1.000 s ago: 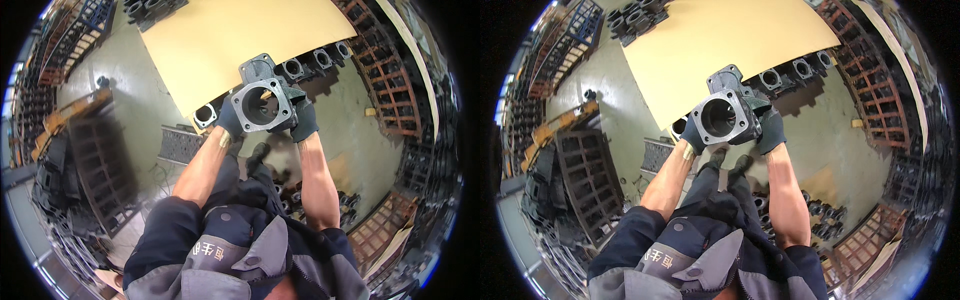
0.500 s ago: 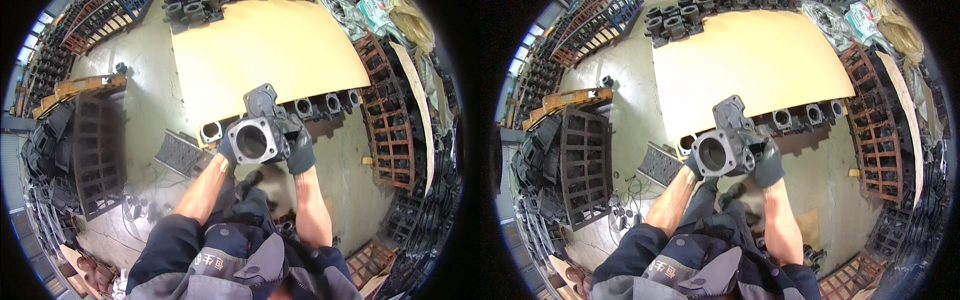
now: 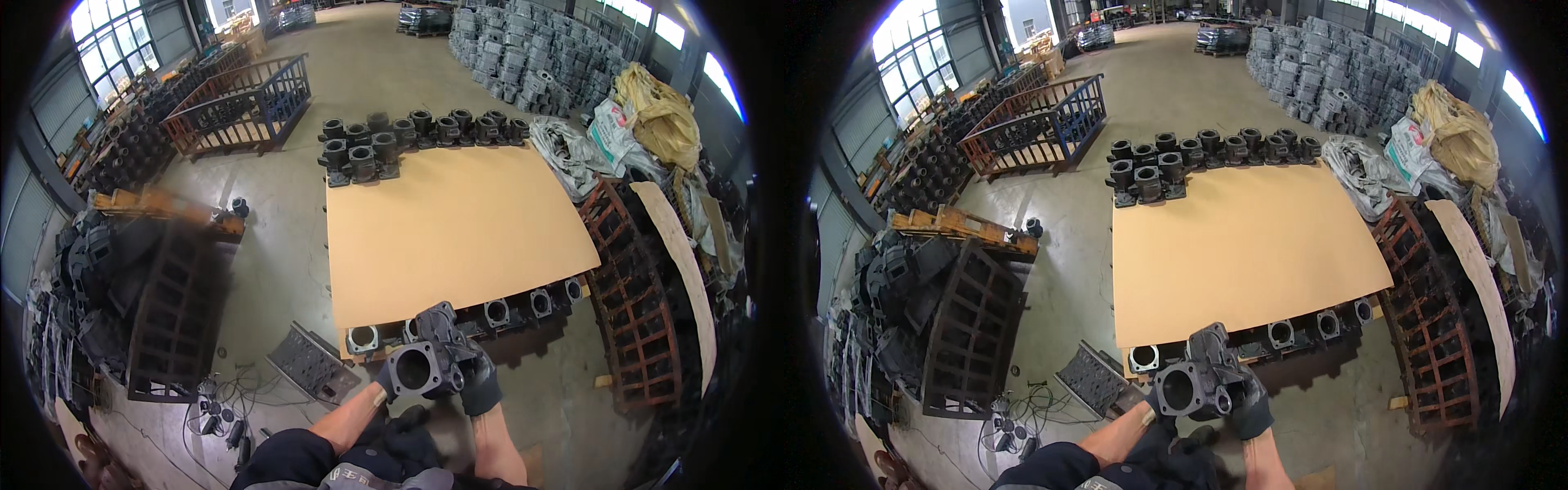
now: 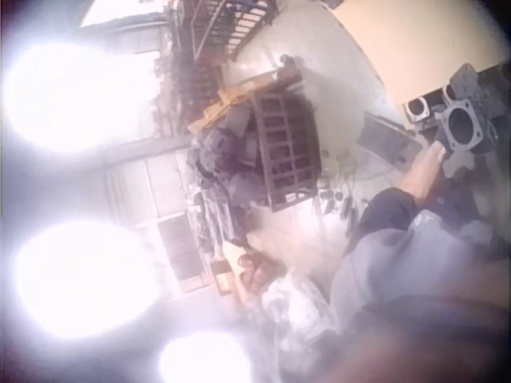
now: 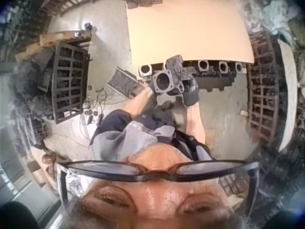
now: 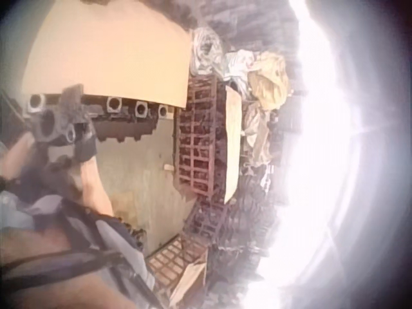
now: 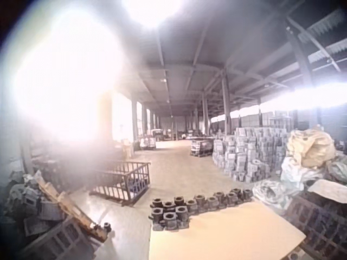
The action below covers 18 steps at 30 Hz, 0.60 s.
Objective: The person sits on the floor and uses a handheld power tool to grind and polish the surfaces of metal engine parts. They rotate each part to access different areas, then place the finished pieces onto a nearby table.
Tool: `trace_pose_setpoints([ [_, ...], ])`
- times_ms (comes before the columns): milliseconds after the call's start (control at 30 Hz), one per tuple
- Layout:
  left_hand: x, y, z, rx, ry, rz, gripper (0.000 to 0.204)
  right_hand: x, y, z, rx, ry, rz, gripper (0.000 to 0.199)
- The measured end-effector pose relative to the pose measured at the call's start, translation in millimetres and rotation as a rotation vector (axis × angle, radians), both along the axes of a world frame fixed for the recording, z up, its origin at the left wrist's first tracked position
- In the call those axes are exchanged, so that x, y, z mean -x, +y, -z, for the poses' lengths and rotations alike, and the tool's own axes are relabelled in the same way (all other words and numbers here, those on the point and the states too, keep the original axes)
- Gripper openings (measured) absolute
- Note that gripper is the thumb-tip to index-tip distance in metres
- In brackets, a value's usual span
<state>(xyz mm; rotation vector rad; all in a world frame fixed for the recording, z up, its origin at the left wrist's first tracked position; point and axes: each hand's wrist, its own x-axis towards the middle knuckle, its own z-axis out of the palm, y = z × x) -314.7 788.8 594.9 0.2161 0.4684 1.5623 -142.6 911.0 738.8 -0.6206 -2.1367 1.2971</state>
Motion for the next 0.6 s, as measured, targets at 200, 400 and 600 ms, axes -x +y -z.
trace_pose_setpoints([
  [200,9.1,-9.4,51.3,0.085,-0.090,-0.152,0.041,24.4,-17.3,2.1,0.592,0.221,0.087,0.030],
  [400,26.9,-15.0,3.5,0.475,0.069,-0.385,0.039,53.8,7.4,10.5,0.097,-0.075,0.033,0.030],
  [600,80.1,6.6,-4.5,0.388,1.143,-0.350,0.032,98.7,28.2,72.7,0.850,0.364,0.154,0.036],
])
